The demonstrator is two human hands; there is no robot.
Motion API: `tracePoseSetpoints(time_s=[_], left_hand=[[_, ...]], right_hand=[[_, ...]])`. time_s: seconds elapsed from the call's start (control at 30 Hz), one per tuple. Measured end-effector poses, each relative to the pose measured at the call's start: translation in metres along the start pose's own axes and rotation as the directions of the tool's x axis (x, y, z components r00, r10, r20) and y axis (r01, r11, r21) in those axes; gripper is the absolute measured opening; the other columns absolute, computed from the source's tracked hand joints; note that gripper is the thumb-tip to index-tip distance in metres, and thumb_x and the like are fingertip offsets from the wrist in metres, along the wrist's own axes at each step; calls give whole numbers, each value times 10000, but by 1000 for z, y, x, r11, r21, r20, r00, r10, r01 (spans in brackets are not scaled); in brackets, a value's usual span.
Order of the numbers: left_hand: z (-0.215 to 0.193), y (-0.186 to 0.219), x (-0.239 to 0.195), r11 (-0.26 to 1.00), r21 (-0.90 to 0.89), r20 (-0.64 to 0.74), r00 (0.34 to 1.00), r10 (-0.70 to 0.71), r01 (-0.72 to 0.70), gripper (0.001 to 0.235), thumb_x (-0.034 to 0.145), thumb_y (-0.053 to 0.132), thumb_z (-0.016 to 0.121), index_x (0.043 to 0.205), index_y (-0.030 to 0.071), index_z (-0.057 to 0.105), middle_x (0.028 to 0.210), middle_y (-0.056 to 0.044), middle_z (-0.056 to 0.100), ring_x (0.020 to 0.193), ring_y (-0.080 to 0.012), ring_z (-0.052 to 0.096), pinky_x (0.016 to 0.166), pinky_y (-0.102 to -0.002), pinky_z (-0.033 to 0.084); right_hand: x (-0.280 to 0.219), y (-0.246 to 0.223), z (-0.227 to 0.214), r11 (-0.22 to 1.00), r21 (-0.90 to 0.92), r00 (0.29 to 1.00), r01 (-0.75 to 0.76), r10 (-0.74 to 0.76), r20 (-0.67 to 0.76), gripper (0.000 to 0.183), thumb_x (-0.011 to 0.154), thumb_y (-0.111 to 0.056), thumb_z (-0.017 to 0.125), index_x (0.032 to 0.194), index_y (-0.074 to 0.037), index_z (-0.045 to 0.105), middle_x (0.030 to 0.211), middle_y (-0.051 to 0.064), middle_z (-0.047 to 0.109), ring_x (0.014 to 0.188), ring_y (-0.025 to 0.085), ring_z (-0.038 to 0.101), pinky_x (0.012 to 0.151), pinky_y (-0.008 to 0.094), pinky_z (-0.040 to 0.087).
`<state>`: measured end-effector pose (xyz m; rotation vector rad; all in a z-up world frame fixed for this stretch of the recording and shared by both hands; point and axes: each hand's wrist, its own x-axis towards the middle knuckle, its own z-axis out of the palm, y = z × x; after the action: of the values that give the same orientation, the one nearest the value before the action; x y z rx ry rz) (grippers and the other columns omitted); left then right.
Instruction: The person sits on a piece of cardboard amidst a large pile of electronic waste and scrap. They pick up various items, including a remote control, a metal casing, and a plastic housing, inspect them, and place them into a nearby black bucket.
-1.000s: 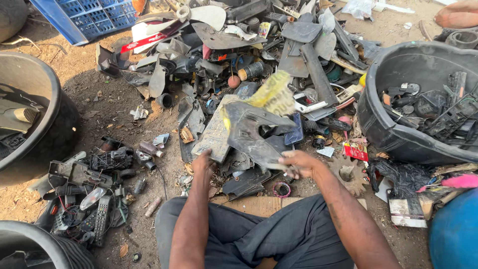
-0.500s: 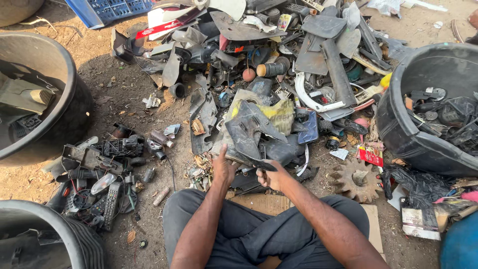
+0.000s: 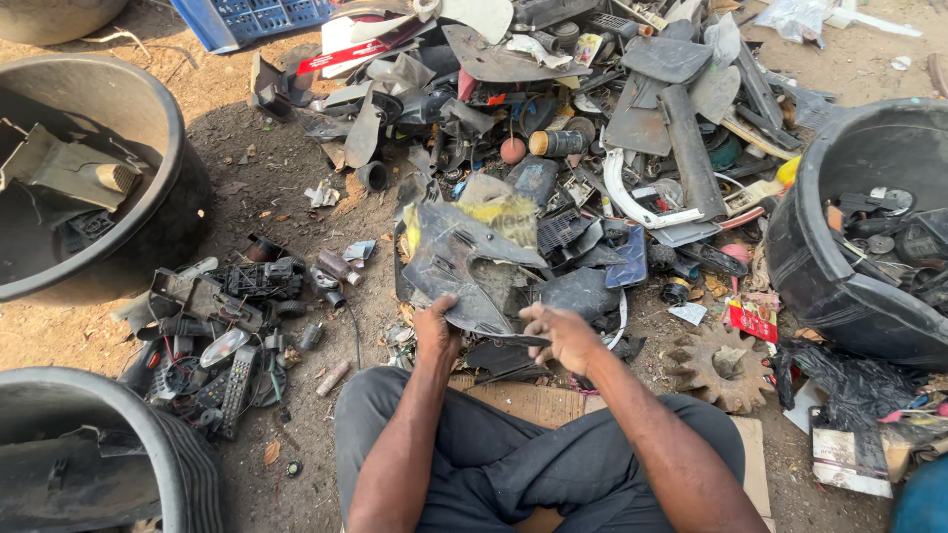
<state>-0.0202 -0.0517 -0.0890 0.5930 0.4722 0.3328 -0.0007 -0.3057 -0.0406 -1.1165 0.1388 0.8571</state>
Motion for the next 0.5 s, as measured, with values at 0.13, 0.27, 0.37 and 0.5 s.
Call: tracePoseSetpoints(time_s=[0.13, 0.27, 0.37, 0.5], left_hand=[[9, 86, -46, 980, 21, 61, 979, 197, -199, 500, 728, -128, 629, 1212, -40, 537, 971, -124, 637, 822, -267, 675, 792, -411, 611], [-24, 219, -128, 928, 176, -66, 936, 345, -329, 489, 717, -80, 599, 1201, -20, 566, 984, -109, 657, 871, -259, 689, 864, -392, 590], [-53, 322, -210, 765, 354, -64, 802, 593, -538, 566, 744, -101, 595, 1308, -55, 572, 1125, -129, 662, 985, -266, 686, 937, -396, 581], [-106, 430, -312, 498, 484, 8, 573, 819, -719, 517, 838, -141, 583, 1352, -126, 537, 1159, -175, 628, 984, -272, 674, 954, -389, 609]], right_hand=[[-1, -23, -27, 974, -16, 956, 225, -224, -189, 368, 994, -211, 593, 1268, 34, 616, 885, 124, 667, 626, 175, 663, 503, 319, 557], [11, -10, -38, 972, -10, 950, 234, -231, -211, 299, 1003, -180, 647, 1207, 34, 606, 894, 106, 656, 634, 181, 647, 518, 307, 523], [23, 4, -40, 980, -78, 975, 184, -192, -108, 284, 965, -175, 635, 1185, 5, 623, 909, 100, 678, 661, 185, 658, 543, 312, 531], [30, 13, -45, 961, -243, 983, 132, -159, -96, 280, 986, -179, 634, 1198, 3, 647, 937, 107, 679, 715, 195, 653, 603, 327, 532]])
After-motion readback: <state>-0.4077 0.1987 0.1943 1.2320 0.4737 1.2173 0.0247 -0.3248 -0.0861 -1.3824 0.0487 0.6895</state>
